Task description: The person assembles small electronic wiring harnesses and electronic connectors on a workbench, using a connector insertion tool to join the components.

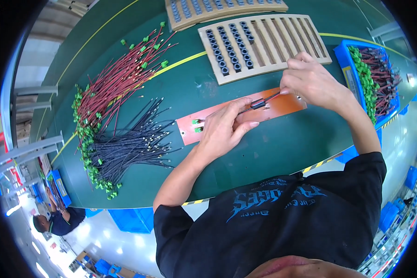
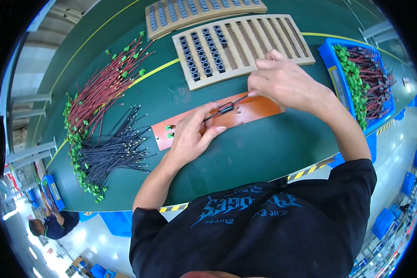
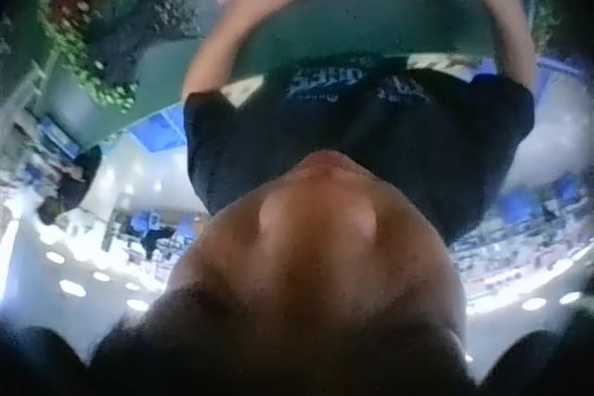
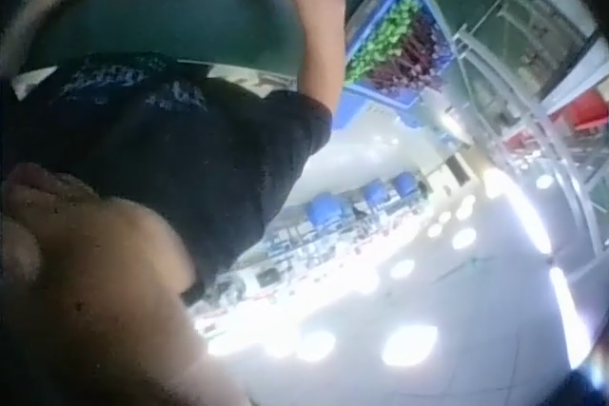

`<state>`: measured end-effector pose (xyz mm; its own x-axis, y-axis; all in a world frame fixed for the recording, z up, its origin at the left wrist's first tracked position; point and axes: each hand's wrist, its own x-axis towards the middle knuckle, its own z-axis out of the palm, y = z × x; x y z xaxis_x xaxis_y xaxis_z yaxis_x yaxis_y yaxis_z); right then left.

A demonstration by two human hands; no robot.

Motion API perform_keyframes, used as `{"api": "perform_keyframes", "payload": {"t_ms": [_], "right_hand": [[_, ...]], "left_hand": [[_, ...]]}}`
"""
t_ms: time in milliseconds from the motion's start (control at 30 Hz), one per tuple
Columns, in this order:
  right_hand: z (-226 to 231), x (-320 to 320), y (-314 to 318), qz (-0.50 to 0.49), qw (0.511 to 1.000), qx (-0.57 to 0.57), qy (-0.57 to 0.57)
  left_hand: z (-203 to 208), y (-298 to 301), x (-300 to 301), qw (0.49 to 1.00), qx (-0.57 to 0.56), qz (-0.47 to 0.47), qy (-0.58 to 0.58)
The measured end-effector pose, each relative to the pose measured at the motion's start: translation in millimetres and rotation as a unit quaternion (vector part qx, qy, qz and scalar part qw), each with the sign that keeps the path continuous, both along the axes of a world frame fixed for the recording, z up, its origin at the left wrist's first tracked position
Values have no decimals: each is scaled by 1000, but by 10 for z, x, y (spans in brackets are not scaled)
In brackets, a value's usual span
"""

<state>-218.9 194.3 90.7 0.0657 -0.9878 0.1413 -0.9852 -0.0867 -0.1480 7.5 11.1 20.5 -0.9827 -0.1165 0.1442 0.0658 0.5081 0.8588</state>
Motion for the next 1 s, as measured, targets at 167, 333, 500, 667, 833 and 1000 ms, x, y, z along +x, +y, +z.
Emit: {"api": "perform_keyframes", "payload": {"t_ms": [167,333,500,667,833,1000], "right_hand": [[-165,177,243,-21,999,-41,-26],[-563,207,381,-81,990,-100,-52],[-759,118,538,-157,977,-104,-100],[-697,120,610,-190,967,-127,-114],[-577,190,682,-308,839,-330,-305],[-603,487,600,-280,659,-271,-644]], "left_hand": [[4,153,-221,997,-58,-5,58],[-79,218,-250,988,-147,-9,45],[30,321,-284,995,-90,45,17],[-18,305,-308,991,-133,12,29],[35,264,-197,998,37,50,-32],[85,145,-213,962,251,32,-100]]}}
